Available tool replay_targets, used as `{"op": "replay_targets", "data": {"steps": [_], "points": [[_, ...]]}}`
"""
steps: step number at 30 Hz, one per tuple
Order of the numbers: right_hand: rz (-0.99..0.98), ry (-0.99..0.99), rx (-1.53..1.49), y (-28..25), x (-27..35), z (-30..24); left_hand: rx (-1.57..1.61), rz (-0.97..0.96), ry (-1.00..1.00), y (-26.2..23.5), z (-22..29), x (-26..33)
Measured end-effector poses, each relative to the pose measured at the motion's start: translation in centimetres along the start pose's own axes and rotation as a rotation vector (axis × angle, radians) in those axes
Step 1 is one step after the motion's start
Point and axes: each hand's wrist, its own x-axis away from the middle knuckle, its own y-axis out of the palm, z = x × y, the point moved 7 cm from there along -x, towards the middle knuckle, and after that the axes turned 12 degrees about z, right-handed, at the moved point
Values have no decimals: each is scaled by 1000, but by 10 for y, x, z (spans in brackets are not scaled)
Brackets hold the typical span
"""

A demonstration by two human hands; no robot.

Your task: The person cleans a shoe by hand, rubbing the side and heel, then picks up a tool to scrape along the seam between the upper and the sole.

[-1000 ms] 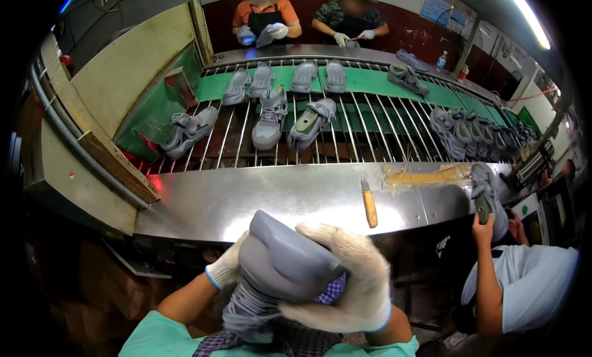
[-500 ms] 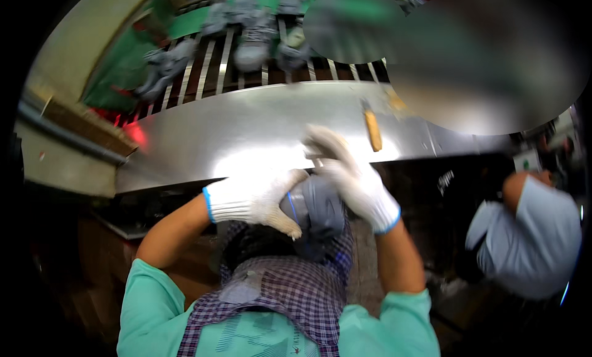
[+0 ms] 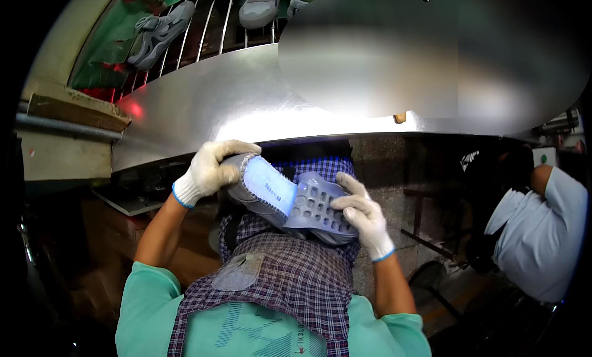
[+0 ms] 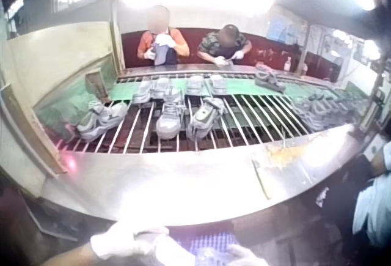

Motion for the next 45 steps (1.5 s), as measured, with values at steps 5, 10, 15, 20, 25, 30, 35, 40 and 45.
{"op": "replay_targets", "data": {"steps": [5,10,15,20,25,30,35,40,45], "points": [[-460,-346,119,62,-9,-119,197,98,253,30,33,-39],[-259,-490,381,60,-6,-76,-73,88,650,52,57,32],[-116,-628,391,63,0,-53,76,152,392,83,16,90],[-54,-530,309,54,-13,-39,64,346,428,89,14,72],[47,-236,159,41,-16,2,44,395,528,91,11,61],[43,-360,114,45,-26,-3,56,378,522,95,-7,63],[5,-297,115,41,-27,9,124,312,484,99,-19,57],[-10,-12,99,27,-21,44,64,146,61,97,-33,47],[-229,394,125,40,-20,64,-74,16,-55,30,-31,34]]}}
